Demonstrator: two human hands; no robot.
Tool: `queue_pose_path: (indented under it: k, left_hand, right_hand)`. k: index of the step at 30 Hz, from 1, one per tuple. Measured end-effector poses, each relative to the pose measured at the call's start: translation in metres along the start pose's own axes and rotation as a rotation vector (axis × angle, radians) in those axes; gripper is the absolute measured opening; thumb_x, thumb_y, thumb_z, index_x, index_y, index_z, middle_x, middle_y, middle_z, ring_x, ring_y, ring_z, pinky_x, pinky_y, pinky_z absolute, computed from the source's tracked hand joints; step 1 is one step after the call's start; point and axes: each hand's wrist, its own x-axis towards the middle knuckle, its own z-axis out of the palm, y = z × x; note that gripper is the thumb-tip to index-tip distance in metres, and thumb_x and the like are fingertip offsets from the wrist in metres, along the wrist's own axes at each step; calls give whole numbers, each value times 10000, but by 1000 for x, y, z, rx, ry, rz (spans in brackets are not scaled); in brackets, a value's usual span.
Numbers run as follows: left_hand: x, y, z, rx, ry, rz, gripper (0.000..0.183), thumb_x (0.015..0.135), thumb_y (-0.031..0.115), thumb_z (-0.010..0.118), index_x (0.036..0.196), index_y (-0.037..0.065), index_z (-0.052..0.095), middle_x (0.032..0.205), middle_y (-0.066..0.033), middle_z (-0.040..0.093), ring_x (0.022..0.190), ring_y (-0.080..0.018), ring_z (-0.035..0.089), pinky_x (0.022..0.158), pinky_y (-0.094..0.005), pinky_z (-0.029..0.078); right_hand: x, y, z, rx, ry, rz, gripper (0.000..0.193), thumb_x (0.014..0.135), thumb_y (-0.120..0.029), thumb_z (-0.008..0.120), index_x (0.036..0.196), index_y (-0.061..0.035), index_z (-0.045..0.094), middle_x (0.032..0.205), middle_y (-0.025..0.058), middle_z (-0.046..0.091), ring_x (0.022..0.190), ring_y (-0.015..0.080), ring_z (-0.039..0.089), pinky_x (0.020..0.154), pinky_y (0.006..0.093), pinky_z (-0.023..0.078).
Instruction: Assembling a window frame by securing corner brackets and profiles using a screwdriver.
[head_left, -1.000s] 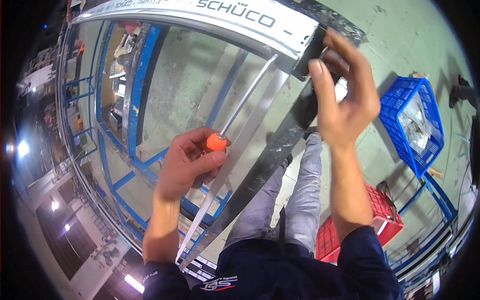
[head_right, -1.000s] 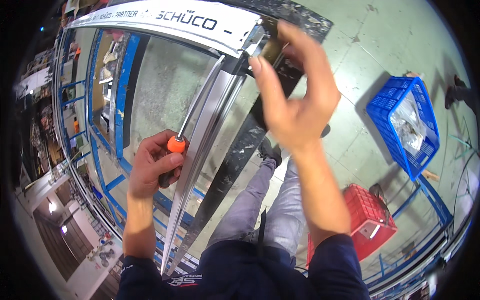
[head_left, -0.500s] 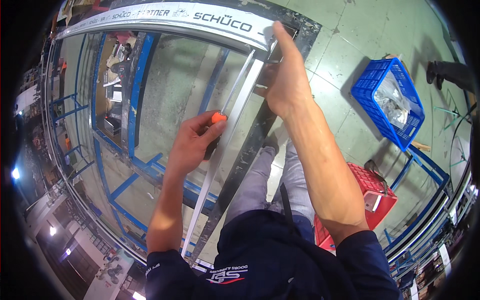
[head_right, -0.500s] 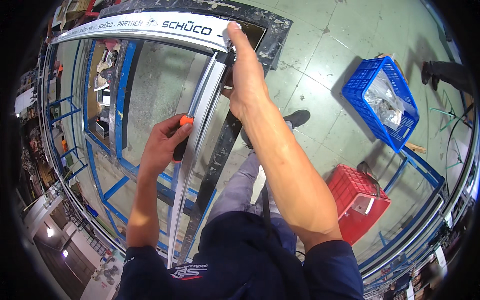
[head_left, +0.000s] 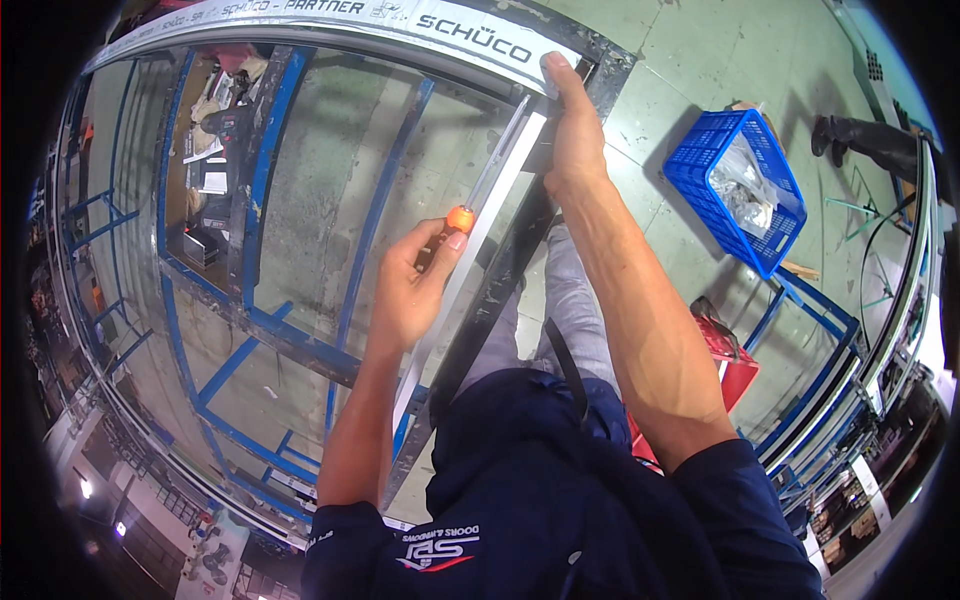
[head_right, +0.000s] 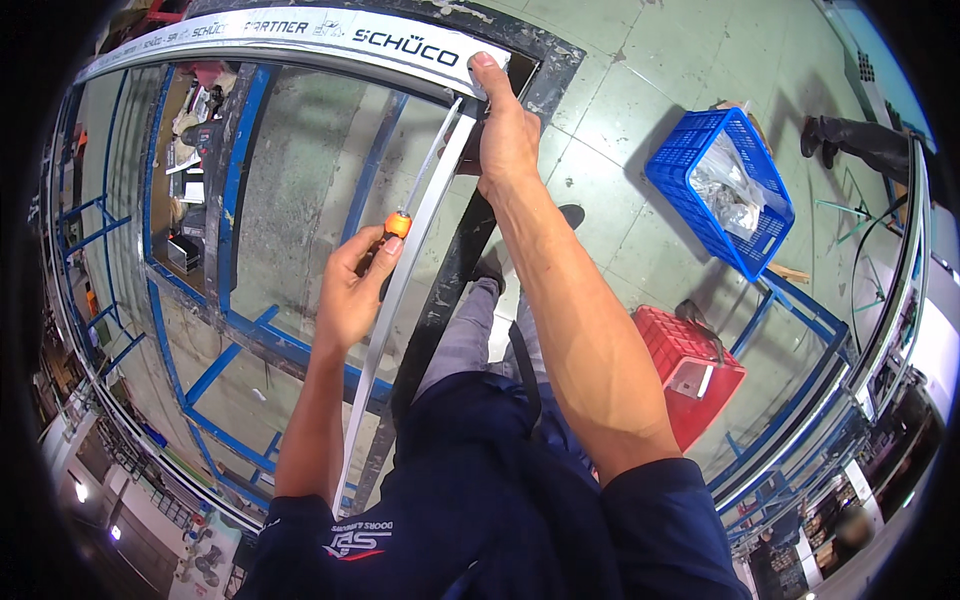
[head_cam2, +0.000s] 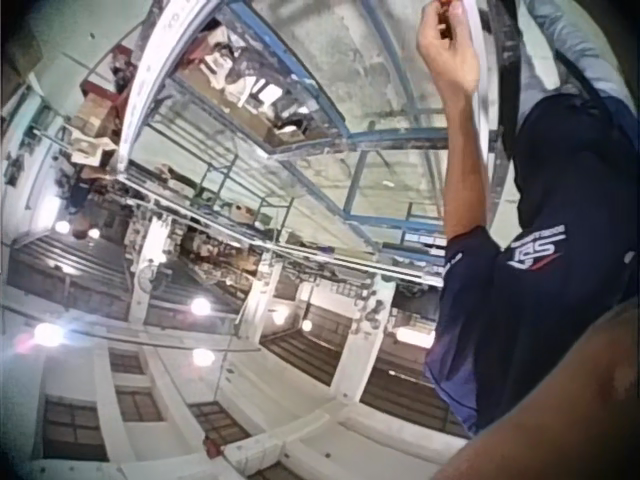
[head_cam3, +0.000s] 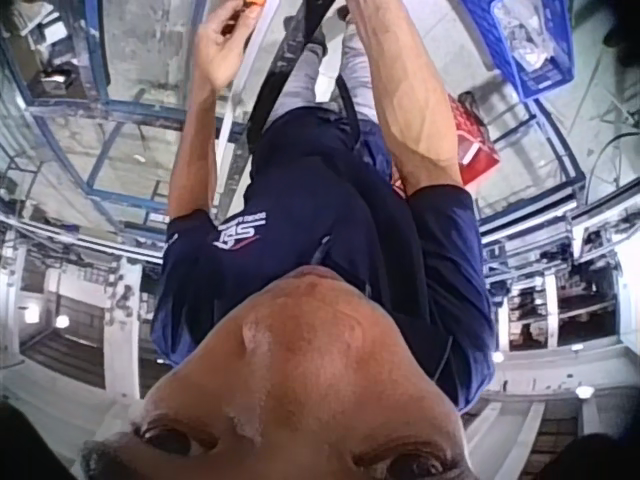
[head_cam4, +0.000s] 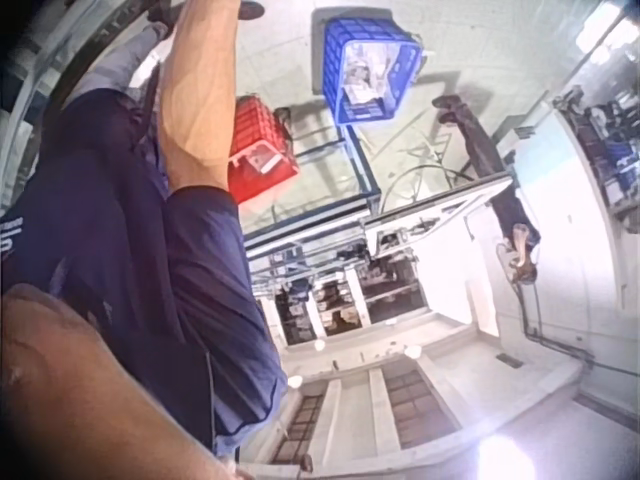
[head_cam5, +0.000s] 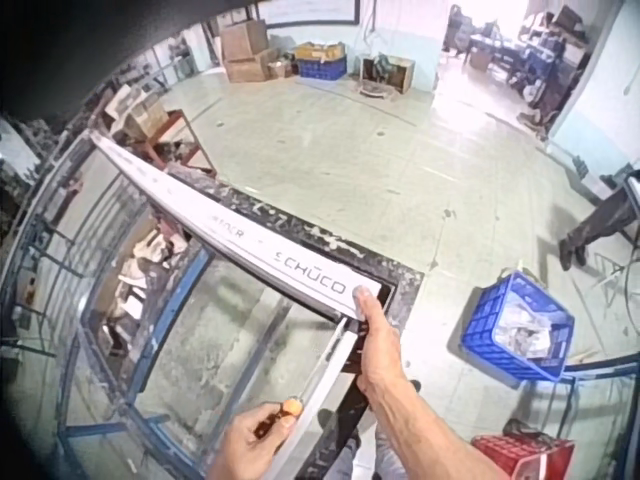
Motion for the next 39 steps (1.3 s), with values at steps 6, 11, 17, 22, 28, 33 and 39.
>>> queue_pose_path:
  k: [6,11,17,22,28,33,39]
  left_hand:
    - [-3,-3,10,11,92,58,344,1042,247,650,1234,-36,687,932,-52,701,850,-90,607,796,-270,487]
    - [-1,-8,15,10,121,55,343,1039,231,646,1246,-39,687,992,-114,736,922,-137,665,852,-293,512]
    - [0,-12,14,4,172,95,326,1027,214,651,1230,-38,698,981,-142,735,901,-166,683,829,-307,522]
    - [-3,-8,6,-30,136,57,308,1016,215,660,1220,-11,710,984,-162,736,896,-203,707,811,-322,523]
    - [0,-19,-1,113,156,99,380,987,353,646,1149,20,732,990,-195,740,916,-354,728,803,-424,541]
    - [0,-15,-10,46,40,51,351,961,347,652,1092,37,753,950,-214,706,885,-381,694,774,-471,508]
    - [-3,-25,-19,-111,29,191,292,942,293,648,1132,97,750,839,-216,632,777,-384,637,722,-468,481]
  right_hand:
    - [0,2,5,-57,45,-44,852,800,-649,729,1144,126,638,786,159,651,523,227,628,448,420,589]
    - [11,12,2,-54,130,-59,947,760,-681,755,1182,152,597,1092,258,619,979,303,675,711,440,595]
    - [-2,5,13,-61,137,73,827,876,-677,643,1274,46,579,1111,179,630,912,282,628,828,466,529]
    - [-11,-38,42,24,79,338,844,925,-778,422,1339,-56,563,1162,151,628,1067,348,560,925,564,464]
    - [-4,-25,74,-131,444,182,751,939,-718,385,1327,-99,557,1164,143,618,1003,328,574,755,547,495]
    - [4,-15,64,-280,535,58,811,952,-748,336,1226,-48,640,1026,161,647,781,342,622,580,539,510]
    - [2,-22,68,-312,487,164,907,928,-784,301,1296,11,534,999,229,610,790,407,585,779,665,504]
